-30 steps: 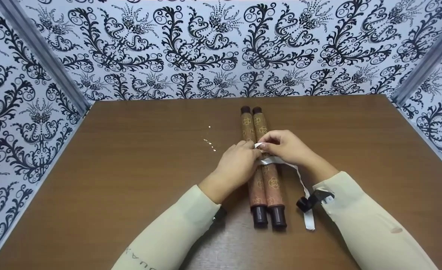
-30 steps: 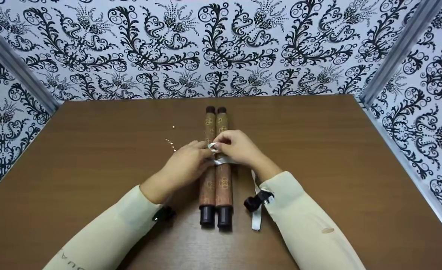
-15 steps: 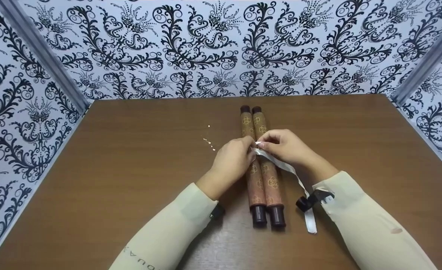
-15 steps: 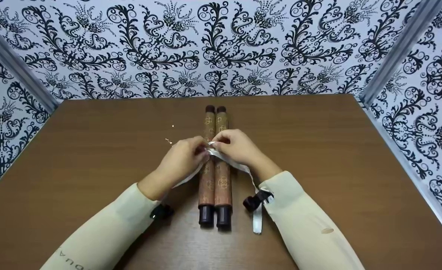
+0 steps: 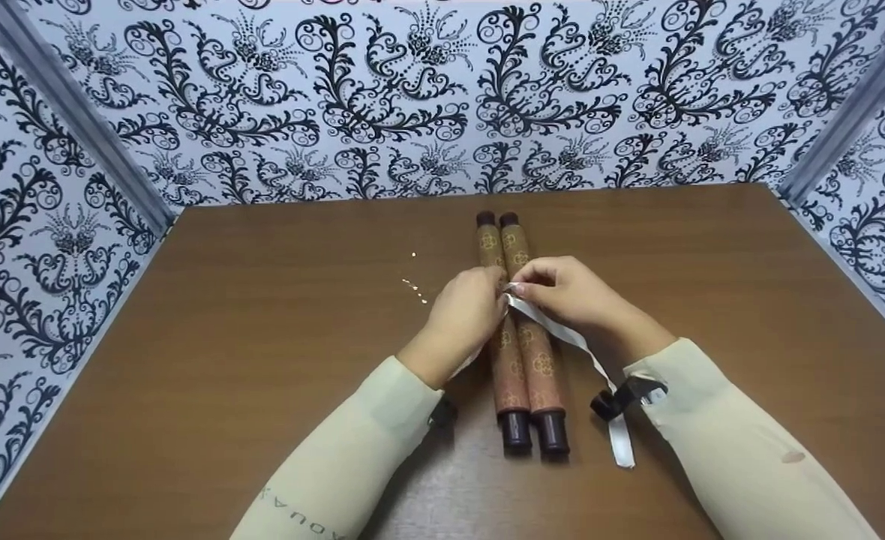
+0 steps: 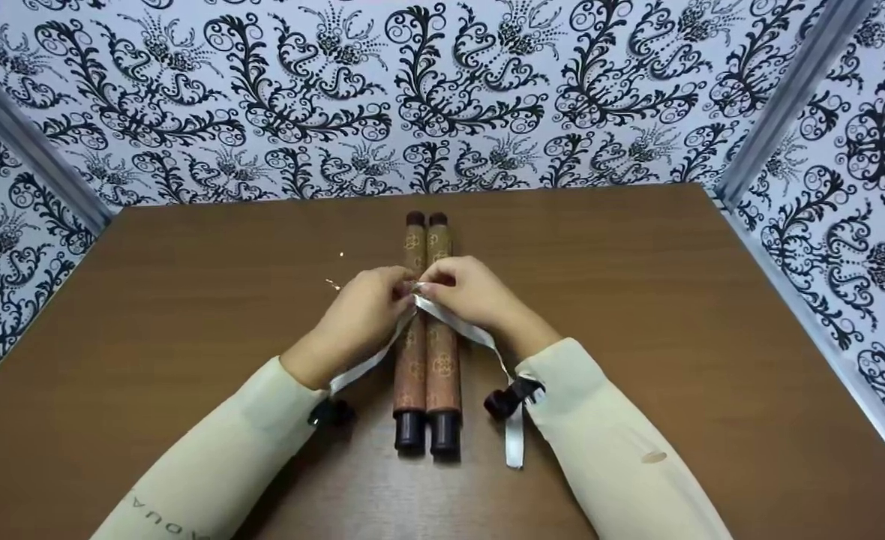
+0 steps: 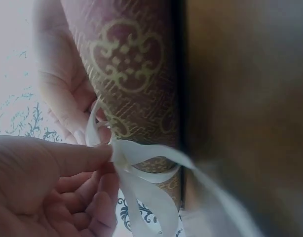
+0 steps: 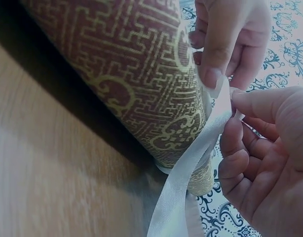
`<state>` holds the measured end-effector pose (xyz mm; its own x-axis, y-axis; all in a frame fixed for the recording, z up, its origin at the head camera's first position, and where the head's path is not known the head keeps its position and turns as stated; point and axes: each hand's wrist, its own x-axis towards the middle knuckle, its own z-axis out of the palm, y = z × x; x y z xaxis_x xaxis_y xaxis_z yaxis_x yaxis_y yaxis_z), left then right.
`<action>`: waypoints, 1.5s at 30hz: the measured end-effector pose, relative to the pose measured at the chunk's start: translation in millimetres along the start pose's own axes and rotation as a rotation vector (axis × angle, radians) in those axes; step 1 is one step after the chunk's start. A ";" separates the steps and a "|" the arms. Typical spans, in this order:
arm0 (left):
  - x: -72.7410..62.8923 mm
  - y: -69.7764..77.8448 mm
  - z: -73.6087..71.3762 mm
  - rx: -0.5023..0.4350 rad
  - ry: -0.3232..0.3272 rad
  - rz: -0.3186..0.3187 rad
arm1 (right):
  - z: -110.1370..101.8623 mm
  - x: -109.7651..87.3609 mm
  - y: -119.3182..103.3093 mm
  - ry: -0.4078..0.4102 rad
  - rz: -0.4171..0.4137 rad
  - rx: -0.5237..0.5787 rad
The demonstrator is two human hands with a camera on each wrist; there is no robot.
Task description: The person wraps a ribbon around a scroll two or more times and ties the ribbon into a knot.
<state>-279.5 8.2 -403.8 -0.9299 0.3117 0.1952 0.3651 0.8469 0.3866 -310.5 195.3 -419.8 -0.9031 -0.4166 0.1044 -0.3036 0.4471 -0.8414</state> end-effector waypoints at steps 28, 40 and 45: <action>-0.6 -7.8 9.2 -0.088 0.068 -0.033 | 1.4 -0.1 -2.3 -0.002 0.025 0.078; -1.3 -5.6 8.9 -0.053 0.100 -0.010 | 1.4 -2.0 2.1 -0.080 0.021 0.099; -1.7 -5.7 9.3 -0.041 0.096 -0.010 | 1.4 -2.2 3.2 -0.100 0.004 0.072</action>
<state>-280.3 6.8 -414.7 -0.9259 0.2588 0.2753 0.3588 0.8307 0.4256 -309.1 196.5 -423.5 -0.8683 -0.4935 0.0505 -0.2743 0.3926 -0.8778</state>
